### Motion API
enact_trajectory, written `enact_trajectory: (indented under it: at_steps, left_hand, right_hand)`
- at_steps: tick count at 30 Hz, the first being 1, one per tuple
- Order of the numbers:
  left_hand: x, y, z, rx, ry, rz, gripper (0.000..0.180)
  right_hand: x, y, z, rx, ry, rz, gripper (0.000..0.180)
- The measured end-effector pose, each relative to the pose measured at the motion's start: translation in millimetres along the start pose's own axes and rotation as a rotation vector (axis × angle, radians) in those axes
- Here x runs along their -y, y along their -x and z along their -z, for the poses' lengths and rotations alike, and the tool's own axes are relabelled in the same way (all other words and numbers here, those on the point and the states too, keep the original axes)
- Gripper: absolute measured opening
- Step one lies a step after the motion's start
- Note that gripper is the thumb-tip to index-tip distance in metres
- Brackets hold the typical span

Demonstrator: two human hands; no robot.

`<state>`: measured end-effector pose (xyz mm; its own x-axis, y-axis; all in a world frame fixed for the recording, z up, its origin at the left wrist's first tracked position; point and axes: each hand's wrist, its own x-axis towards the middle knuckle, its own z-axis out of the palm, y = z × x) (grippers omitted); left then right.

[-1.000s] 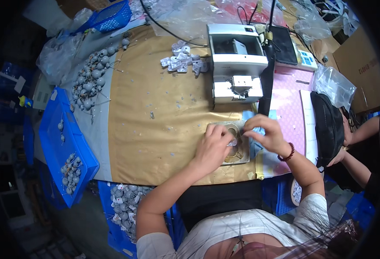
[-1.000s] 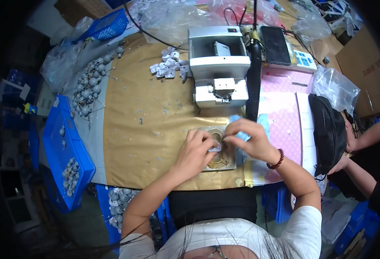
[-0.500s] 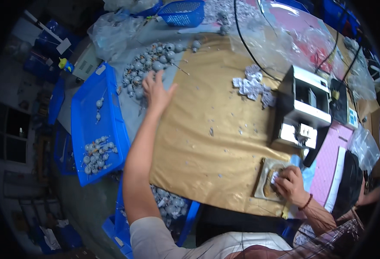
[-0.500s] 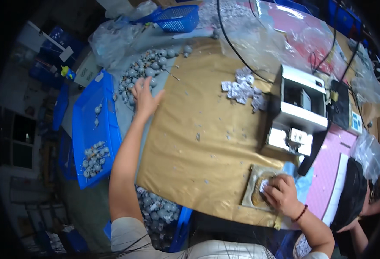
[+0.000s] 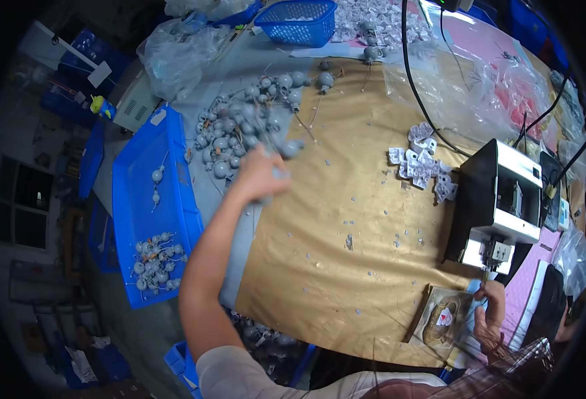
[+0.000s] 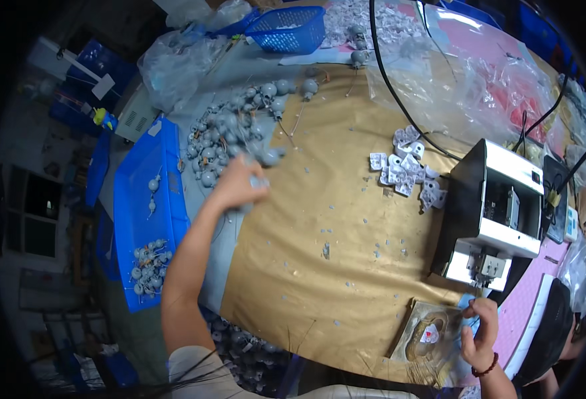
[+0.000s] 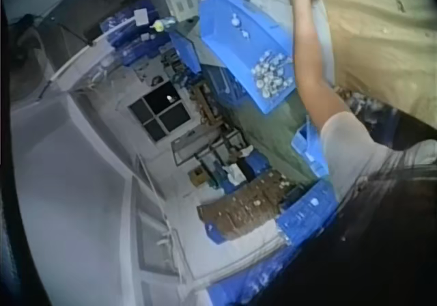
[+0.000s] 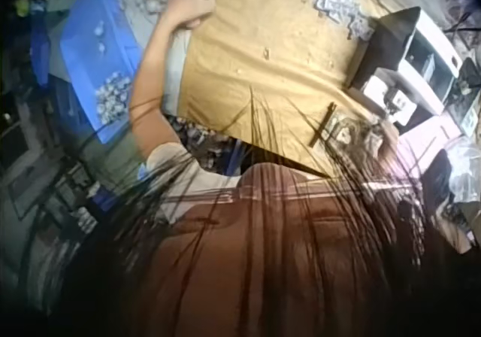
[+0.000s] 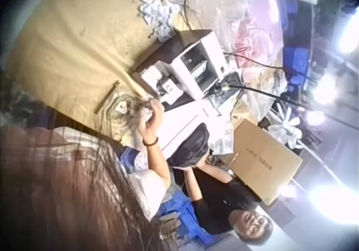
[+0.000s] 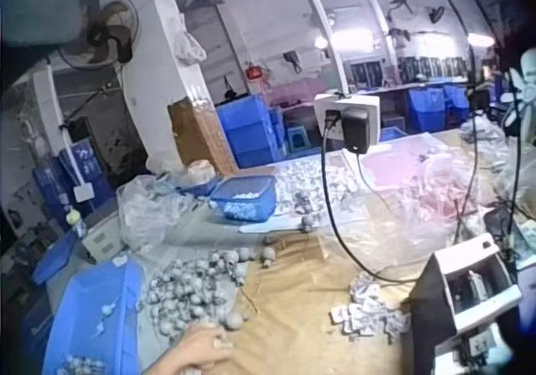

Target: Assembling small plastic toy components at a factory workstation using a hanging electric screwdriver and an assembly jig.

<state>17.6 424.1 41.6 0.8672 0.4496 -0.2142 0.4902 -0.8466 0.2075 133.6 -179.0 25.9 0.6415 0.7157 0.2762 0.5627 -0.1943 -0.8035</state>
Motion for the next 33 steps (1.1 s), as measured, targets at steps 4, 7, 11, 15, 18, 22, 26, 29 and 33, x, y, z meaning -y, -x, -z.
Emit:
enact_trajectory:
  at_steps: [4, 7, 11, 15, 18, 22, 26, 29, 33]
  left_hand:
    - [-85, 116, -29, -0.066, 0.032, -0.378, 0.031]
    - [-108, 162, -42, -0.12, 0.114, -0.425, 0.029]
    - [-87, 153, -41, -0.225, 0.039, -0.321, 0.035]
    - [-103, 139, 20, -0.435, 0.089, -0.258, 0.046]
    - [-121, 142, 69, -0.553, 0.491, -0.136, 0.049]
    - [-122, 142, 84, -0.131, 0.622, -0.014, 0.04]
    - [-120, 151, 77, -0.223, 0.617, -0.052, 0.036]
    - [-170, 174, 86, -0.243, 0.975, -0.079, 0.037]
    - [-218, 197, 77, 0.143, 1.286, -0.252, 0.053]
  right_hand:
    - [8, -4, 7, -0.008, -0.052, -0.016, 0.034]
    - [16, -3, 15, 0.034, -0.029, 0.045, 0.03]
    - [25, 0, 19, 0.017, -0.037, 0.107, 0.026]
    - [32, 6, 31, -0.038, -0.004, 0.162, 0.022]
    - [36, 13, 34, -0.078, -0.025, 0.164, 0.02]
    - [41, 24, 33, -0.064, -0.061, 0.146, 0.016]
    - [49, 27, 33, -0.019, -0.031, 0.204, 0.014]
    - [60, 26, 35, 0.0, -0.001, 0.255, 0.013]
    - [90, 4, 32, 0.105, -0.014, 0.394, 0.023]
